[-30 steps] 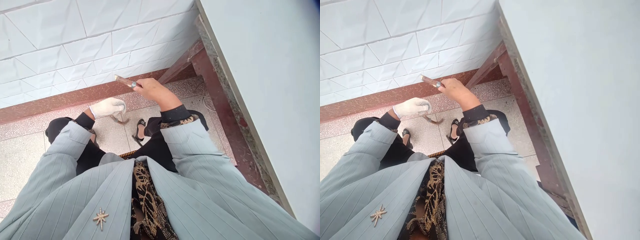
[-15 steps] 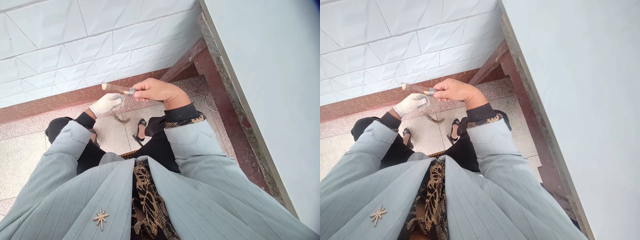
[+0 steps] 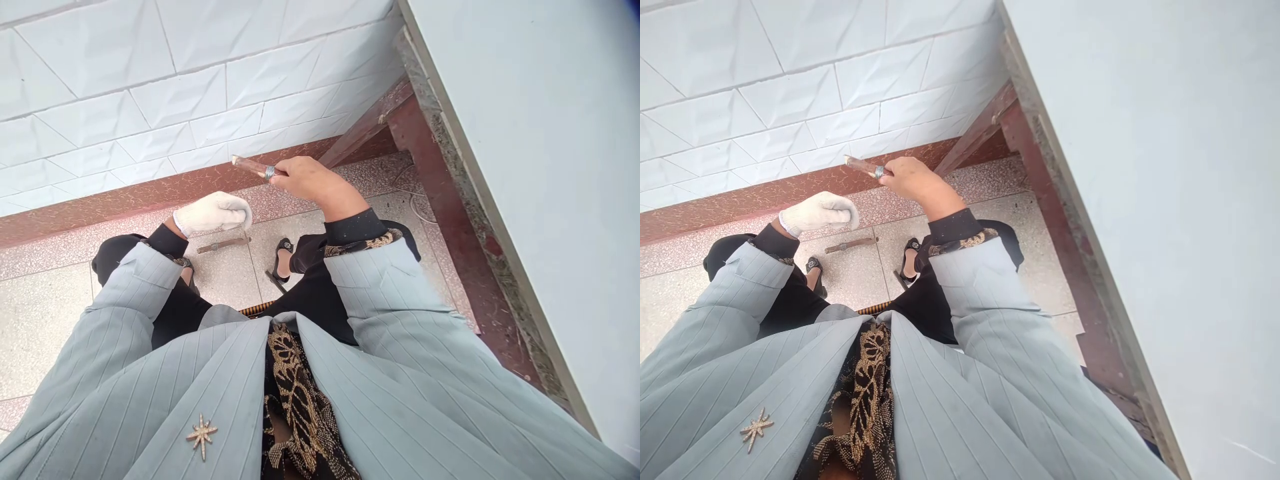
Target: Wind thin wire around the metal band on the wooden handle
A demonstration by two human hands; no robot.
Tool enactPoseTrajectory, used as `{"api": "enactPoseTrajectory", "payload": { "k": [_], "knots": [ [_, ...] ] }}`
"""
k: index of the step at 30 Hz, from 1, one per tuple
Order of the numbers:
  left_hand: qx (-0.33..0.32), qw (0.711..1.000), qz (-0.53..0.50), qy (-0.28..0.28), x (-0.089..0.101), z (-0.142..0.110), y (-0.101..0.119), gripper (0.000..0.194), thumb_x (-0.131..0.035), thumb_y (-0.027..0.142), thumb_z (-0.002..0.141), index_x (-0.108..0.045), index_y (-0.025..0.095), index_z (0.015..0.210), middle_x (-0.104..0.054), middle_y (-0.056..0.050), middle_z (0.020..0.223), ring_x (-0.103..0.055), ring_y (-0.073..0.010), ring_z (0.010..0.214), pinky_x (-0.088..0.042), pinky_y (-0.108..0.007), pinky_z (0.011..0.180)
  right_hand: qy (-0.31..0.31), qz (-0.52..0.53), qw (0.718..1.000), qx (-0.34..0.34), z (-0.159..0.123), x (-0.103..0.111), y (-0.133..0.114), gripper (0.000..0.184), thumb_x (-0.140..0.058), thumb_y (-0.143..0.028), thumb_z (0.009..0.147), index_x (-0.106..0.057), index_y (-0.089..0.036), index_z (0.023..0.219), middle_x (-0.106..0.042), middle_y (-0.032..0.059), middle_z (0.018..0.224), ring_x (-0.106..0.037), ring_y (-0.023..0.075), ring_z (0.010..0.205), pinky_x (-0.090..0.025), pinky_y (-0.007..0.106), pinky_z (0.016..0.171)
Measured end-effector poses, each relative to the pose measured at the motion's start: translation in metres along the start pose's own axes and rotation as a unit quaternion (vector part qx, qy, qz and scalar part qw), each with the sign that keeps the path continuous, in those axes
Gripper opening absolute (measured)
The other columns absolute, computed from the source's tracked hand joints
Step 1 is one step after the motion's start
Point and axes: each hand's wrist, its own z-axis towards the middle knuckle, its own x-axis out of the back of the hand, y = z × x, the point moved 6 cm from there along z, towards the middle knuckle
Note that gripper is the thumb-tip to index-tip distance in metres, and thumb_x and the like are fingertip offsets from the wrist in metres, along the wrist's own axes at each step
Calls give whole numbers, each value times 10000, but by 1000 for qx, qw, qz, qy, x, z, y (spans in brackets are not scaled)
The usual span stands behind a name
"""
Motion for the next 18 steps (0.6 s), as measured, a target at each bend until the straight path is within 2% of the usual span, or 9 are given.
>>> {"api": "enactPoseTrajectory", "payload": {
  "k": [2,4,6,8,10,12,14,16,18],
  "knots": [
    [-12,998,-14,60,15,-2,0,194,-656,292,948,-743,151,848,-667,-33,723,-501,-97,591,-427,-246,593,-68,-35,997,25,-4,-11,-16,200,-691,-237,997,-646,-168,815,-617,102,798,-586,242,847,-388,348,747],
    [-10,991,-12,135,29,-2,-4,145,-627,236,925,-701,156,830,-658,-29,721,-463,-90,570,-406,-250,574,-180,-39,980,72,-14,-27,-35,239,-705,-143,970,-612,-156,750,-585,51,734,-532,172,740,-348,321,714],
    [7,980,12,196,39,0,-12,114,-595,187,906,-676,161,830,-623,-10,688,-440,-88,561,-385,-251,566,-332,-7,935,122,-30,-43,-52,244,-672,-99,985,-612,-143,753,-551,2,673,-487,121,662,-324,289,682],
    [32,970,49,236,44,4,-20,118,-568,156,897,-660,166,824,-576,12,646,-438,-93,565,-374,-251,566,-418,59,892,163,-45,-46,-61,217,-672,-136,1004,-621,-139,793,-539,-28,656,-472,100,629,-323,257,656],
    [62,960,75,264,43,9,-29,139,-544,148,908,-637,177,808,-541,25,619,-438,-100,565,-369,-251,561,-354,170,899,194,-45,-29,-63,231,-720,-253,1010,-618,-147,832,-544,-34,681,-467,93,625,-336,237,640],
    [87,957,72,267,35,13,-35,173,-519,168,942,-617,186,801,-510,33,591,-430,-105,545,-362,-256,546,-171,314,917,177,-35,2,-49,269,-692,-329,1040,-586,-161,858,-543,-26,721,-433,89,613,-342,234,621],
    [68,977,57,195,17,18,-32,183,-508,168,954,-654,174,844,-534,27,613,-471,-104,562,-389,-251,573,-2,387,916,110,-29,24,-24,274,-598,-303,1084,-540,-173,850,-540,-6,749,-406,91,601,-348,243,611],
    [41,993,46,97,-1,20,-24,177,-546,206,954,-685,165,852,-552,24,635,-478,-98,571,-406,-245,594,82,323,942,31,-23,30,-4,276,-558,-252,1090,-534,-177,826,-556,27,759,-437,108,620,-367,265,632],
    [18,999,41,29,-10,17,-16,176,-605,267,944,-709,162,849,-587,14,664,-491,-98,586,-419,-244,610,89,159,983,-15,-15,23,4,250,-623,-251,1052,-590,-170,819,-595,70,773,-523,157,700,-395,299,685]
  ]
}}
